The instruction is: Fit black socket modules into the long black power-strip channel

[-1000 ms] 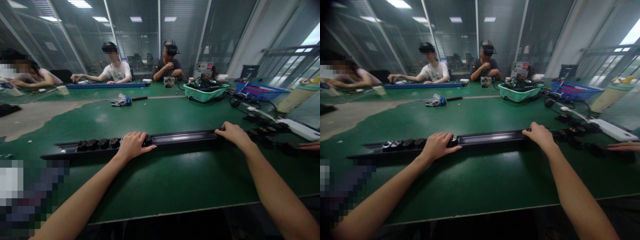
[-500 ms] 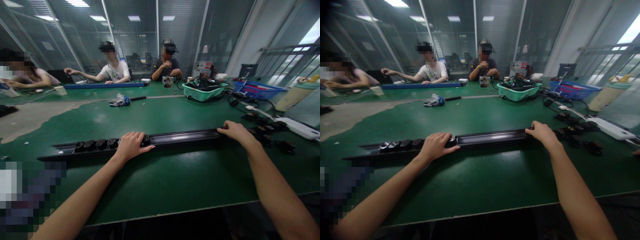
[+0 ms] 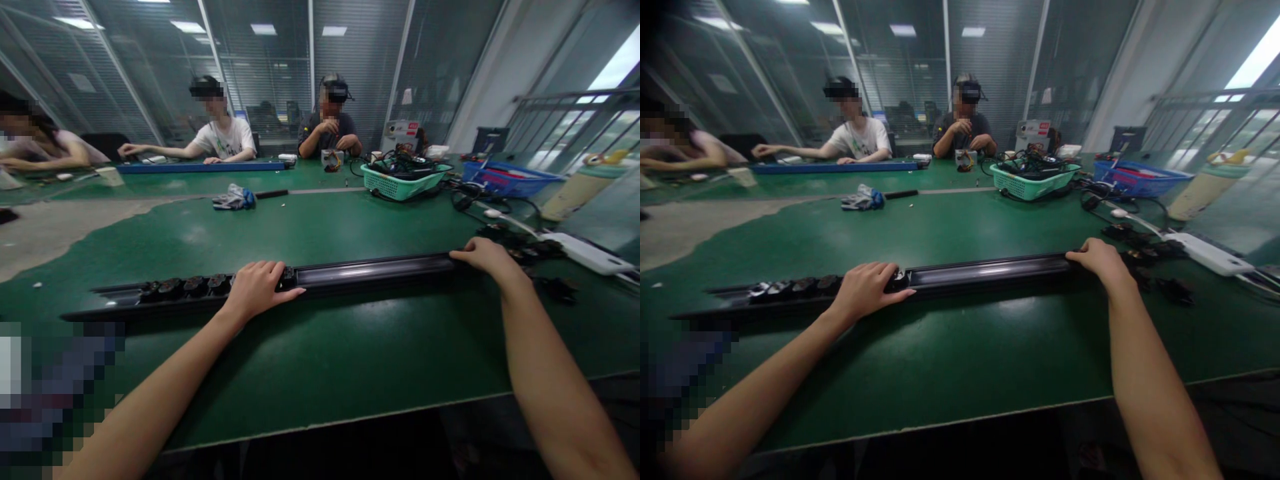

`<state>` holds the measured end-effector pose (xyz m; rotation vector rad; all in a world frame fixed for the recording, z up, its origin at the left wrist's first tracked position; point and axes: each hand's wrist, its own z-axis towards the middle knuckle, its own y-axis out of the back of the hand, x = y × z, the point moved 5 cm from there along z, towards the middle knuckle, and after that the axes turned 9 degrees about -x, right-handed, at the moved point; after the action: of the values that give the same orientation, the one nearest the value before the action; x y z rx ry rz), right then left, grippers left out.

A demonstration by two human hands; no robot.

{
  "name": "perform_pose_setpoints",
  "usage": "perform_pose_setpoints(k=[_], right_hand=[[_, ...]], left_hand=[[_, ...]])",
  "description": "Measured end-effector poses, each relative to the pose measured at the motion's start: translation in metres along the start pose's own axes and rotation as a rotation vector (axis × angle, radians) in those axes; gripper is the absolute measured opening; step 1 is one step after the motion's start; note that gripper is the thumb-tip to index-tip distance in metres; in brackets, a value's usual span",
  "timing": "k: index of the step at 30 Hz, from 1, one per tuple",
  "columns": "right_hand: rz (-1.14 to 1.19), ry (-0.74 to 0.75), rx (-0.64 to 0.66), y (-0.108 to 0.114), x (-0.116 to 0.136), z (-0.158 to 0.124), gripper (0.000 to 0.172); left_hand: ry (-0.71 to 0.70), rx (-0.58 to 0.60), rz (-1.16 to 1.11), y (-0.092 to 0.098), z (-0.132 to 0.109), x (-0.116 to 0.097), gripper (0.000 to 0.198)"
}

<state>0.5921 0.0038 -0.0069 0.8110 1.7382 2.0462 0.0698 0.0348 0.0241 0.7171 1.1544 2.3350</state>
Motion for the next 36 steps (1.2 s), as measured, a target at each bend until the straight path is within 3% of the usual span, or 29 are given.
perform_pose_setpoints(k=[16,24,28,36], right_hand=[[0.009,-0.138,-0.125,0.008,-0.033,0.005,0.038],[0.008,-0.201,-0.22,0.021,-0.048,0.009,0.048],[-0.002,-0.112,-0.216,0.026,-0.04,0.031,0.05],[0.01,0.068,-0.022,0.0,-0.007,0.074,0.024]], left_hand=[[-0.003,0.003,0.021,0.0,0.0,0.001,0.062],[-0.015,0.002,0.038,0.0,0.0,0.001,0.062],[-0.016,0.004,0.039,0.001,0.0,0.001,0.063],[-0.007,-0.003,0.03,0.002,0.0,0.001,0.062]])
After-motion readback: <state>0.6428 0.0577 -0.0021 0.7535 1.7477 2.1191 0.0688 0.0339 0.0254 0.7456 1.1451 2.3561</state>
